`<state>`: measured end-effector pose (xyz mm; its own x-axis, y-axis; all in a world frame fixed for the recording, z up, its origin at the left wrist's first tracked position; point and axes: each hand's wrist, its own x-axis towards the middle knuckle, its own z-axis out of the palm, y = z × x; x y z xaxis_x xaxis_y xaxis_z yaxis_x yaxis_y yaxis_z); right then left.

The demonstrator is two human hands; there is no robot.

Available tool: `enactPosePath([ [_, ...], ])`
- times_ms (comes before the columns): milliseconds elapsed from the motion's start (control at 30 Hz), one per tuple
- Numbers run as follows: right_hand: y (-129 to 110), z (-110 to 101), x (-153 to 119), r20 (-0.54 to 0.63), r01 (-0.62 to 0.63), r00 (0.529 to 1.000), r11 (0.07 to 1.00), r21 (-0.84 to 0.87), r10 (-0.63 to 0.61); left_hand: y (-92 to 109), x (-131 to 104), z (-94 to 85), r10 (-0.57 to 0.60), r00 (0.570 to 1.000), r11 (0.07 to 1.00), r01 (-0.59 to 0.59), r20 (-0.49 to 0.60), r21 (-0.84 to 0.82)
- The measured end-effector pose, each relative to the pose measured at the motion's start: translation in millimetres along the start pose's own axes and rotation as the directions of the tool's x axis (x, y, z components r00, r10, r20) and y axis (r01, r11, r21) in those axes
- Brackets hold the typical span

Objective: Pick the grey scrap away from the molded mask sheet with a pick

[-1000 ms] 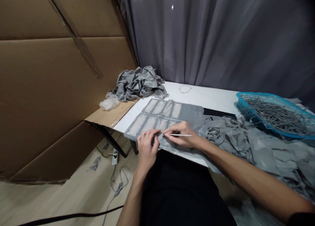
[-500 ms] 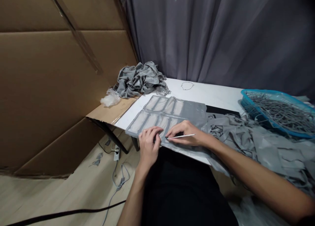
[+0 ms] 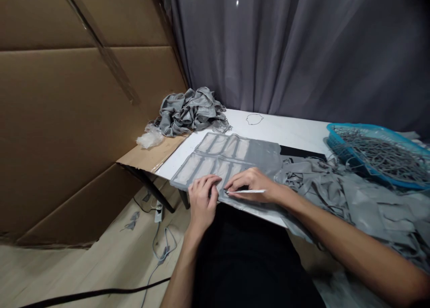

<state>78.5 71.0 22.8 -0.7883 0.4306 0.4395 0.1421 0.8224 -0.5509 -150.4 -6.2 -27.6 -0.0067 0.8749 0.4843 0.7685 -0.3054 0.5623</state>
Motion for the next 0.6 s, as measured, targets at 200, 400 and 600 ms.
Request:
enactPosePath([
  [200,-4.2,7.9,-2.4,-0.011,0.095,0.995,0.961,-0.258,-0.101,0.1,-0.2,0.0,0.007,1.0,1.0,-0.007,-0.003,0.0],
  [400,-1.0,19.0,-3.7,0.052,0.216,0.974,0.835,-0.506,-0.22,1.0,0.6,-0.2,0.003,1.0,1.0,-0.003,-0.005,0.004],
  [600,3.2,29.6,-5.3,0.015,0.225,0.963,0.765,-0.603,-0.271,-0.3,0.5,0.6,0.0,1.0,1.0,0.0,-0.012,0.004],
])
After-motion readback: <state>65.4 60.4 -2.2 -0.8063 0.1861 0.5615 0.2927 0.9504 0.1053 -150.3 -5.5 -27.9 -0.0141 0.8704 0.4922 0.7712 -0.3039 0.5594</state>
